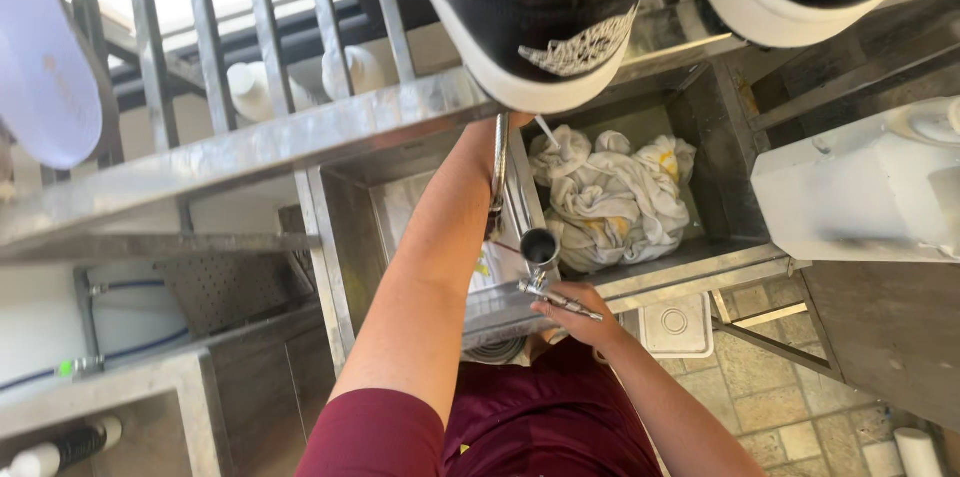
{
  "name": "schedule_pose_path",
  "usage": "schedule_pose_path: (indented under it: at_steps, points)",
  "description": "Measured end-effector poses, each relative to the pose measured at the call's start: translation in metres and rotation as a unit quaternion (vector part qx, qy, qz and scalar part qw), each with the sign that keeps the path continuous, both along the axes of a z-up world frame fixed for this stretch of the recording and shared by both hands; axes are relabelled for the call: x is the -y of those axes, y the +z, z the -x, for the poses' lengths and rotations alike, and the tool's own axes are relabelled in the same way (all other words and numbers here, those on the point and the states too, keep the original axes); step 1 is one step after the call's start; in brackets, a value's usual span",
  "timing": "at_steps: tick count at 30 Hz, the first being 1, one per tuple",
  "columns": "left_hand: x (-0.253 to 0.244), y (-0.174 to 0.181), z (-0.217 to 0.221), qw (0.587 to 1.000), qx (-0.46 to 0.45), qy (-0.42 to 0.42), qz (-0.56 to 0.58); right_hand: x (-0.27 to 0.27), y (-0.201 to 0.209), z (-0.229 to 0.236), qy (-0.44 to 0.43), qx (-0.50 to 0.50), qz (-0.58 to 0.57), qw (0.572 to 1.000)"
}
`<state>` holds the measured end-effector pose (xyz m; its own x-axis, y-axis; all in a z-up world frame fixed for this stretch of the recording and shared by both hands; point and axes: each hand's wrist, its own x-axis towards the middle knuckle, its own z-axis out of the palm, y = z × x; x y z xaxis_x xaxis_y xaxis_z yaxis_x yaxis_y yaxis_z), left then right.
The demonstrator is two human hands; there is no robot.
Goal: The person connects an air hose to a spray gun, then moves to a sink to rinse the spray gun and its cup under running water. They manipulate the gun and cup while flushing out residue, then rinse their hands.
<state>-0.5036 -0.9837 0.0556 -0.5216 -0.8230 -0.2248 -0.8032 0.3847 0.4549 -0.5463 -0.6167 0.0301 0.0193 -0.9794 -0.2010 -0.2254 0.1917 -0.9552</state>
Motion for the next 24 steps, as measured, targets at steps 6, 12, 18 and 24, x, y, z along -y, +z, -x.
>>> schedule_pose_path:
  at_steps: [6,12,18,24]
  points:
    - [0.004,-0.012,-0.013,0.999,-0.001,0.034,0.039,0.018,0.01,-0.029,-0.034,-0.023,-0.121,0.992]
    - [-0.006,-0.017,-0.028,0.999,-0.015,0.019,0.033,0.025,-0.005,-0.061,-0.067,-0.068,-0.022,0.995]
    - [-0.033,-0.009,-0.047,0.999,-0.018,-0.021,-0.043,0.026,-0.012,-0.08,-0.075,-0.058,-0.081,0.992]
    - [-0.077,-0.012,-0.149,0.975,-0.221,-0.03,0.003,0.031,-0.01,-0.092,-0.075,0.0,-0.045,0.996]
